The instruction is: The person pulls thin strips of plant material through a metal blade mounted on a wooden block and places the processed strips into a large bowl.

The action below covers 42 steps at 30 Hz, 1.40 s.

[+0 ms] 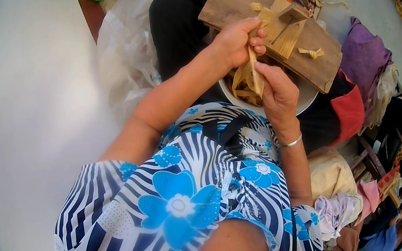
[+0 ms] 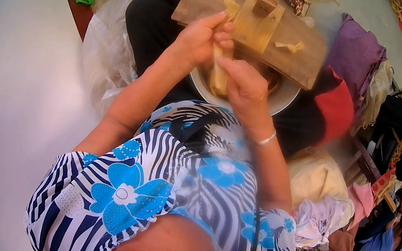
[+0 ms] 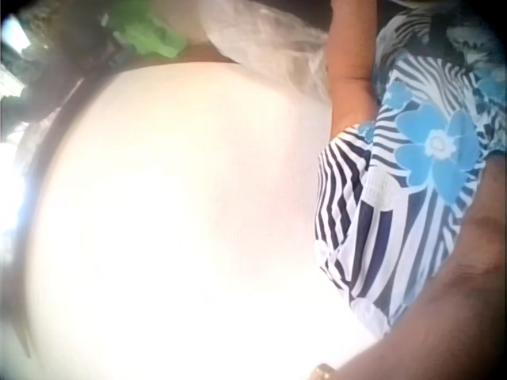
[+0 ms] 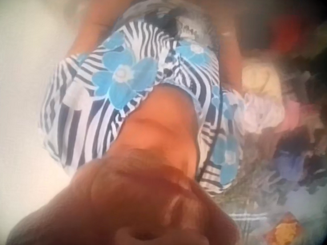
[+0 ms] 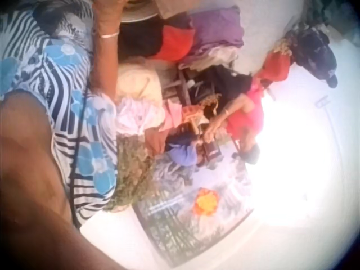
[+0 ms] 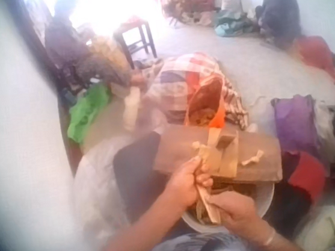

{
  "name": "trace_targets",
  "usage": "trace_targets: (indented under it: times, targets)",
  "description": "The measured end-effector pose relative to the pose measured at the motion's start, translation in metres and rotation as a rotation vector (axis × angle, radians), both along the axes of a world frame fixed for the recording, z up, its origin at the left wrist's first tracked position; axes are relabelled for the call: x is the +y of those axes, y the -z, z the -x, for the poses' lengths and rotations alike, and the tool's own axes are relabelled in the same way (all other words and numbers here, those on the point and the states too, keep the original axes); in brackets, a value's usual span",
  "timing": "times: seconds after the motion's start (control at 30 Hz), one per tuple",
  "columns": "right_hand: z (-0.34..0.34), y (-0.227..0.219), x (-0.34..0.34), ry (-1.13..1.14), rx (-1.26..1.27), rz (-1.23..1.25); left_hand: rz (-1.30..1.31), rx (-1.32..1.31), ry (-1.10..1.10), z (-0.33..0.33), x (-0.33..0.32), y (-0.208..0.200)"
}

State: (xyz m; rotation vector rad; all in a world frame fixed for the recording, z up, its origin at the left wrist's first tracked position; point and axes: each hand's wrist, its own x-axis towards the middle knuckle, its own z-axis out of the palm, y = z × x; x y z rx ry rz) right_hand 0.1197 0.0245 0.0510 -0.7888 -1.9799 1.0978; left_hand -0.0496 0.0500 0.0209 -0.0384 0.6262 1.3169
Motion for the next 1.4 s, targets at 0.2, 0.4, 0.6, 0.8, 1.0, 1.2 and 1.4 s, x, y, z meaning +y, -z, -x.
trace_targets:
  times: [0.2, 0.4, 0.6, 0.8, 1.0, 1.2, 1.4]
  targets:
    - [0.001, -0.008, -0.002, 0.139, 0.166, 0.294, 0.077, -0.045, 0.036, -0.014, -0.033, -0.014]
    - [-0.002, 0.003, -0.003, 0.310, 0.344, 0.480, 0.191, -0.170, -0.114, -0.008, -0.044, -0.006]
    - [-0.003, 0.002, 0.004, -0.005, 0.047, -0.002, 0.053, -0.082, 0.113, -0.018, -0.066, -0.001]
    - [-0.001, 0.004, -0.010, 0.004, -0.052, 0.022, 0.039, 0.115, 0.082, -0.020, -0.054, 0.017]
    - [0.004, -0.028, 0.002, 0.088, -0.310, -0.583, -0.294, 1.192, 0.456, -0.012, -0.048, 0.025]
    - [-0.008, 0.007, 0.007, 0.062, -0.149, -0.170, -0.596, 1.983, 0.362, -0.015, -0.053, -0.011]
    - [0.000, 0.011, -0.011, 0.327, 0.337, 0.561, -0.473, 1.786, 0.069, -0.031, -0.054, -0.012]
